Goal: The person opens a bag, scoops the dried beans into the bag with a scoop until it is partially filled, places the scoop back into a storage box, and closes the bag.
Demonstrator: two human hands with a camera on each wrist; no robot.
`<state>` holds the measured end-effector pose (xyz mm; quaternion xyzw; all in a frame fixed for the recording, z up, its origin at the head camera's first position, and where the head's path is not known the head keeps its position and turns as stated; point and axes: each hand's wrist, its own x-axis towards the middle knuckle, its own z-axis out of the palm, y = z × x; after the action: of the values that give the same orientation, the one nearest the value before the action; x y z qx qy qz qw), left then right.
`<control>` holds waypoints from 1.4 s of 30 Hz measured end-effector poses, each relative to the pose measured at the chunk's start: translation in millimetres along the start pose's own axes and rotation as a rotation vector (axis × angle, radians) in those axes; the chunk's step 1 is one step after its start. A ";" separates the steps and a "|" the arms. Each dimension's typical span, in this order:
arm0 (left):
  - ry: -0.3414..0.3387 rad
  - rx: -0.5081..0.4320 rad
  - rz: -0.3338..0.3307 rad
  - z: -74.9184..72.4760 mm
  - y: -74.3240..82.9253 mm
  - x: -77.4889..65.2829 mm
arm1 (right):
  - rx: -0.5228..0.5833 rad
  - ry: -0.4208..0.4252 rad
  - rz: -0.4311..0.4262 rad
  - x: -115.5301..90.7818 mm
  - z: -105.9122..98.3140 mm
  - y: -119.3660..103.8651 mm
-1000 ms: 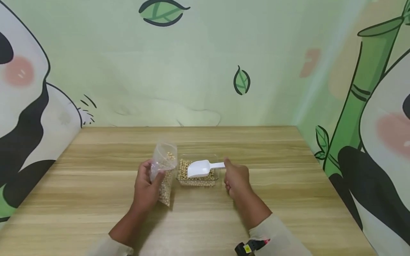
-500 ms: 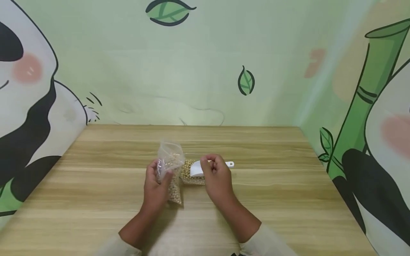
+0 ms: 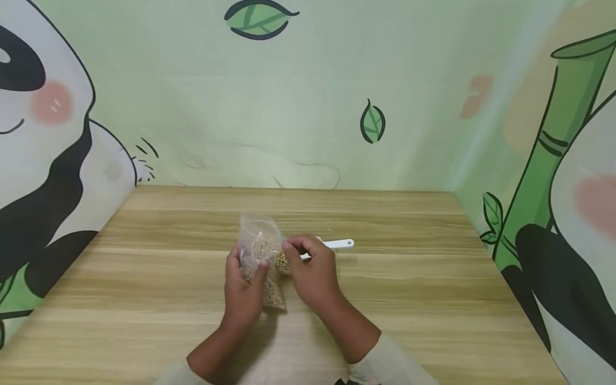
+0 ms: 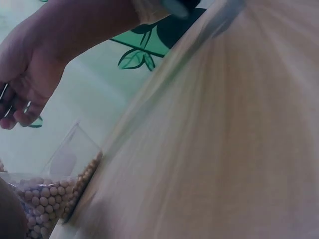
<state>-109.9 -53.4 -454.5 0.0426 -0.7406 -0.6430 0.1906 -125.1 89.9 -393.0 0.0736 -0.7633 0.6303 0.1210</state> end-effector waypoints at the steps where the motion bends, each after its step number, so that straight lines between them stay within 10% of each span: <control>1: 0.004 0.000 0.019 0.8 -0.1 -1.6 | 0.007 0.005 -0.001 0.0 0.0 -0.4; 13: -0.041 0.041 0.063 -5.3 2.7 -13.6 | -0.117 -0.036 -0.194 -2.0 -3.2 3.3; 23: -0.078 -0.105 0.003 -40.5 12.2 16.8 | -0.145 -0.149 -0.448 1.8 -12.9 11.2; 42: -0.087 -0.004 0.290 -68.8 14.2 40.9 | -0.156 -0.062 -0.387 1.5 -21.3 16.4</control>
<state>-122.0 -128.0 -424.6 -0.0931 -0.7452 -0.6115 0.2491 -128.9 114.0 -404.3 0.2285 -0.7848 0.5317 0.2216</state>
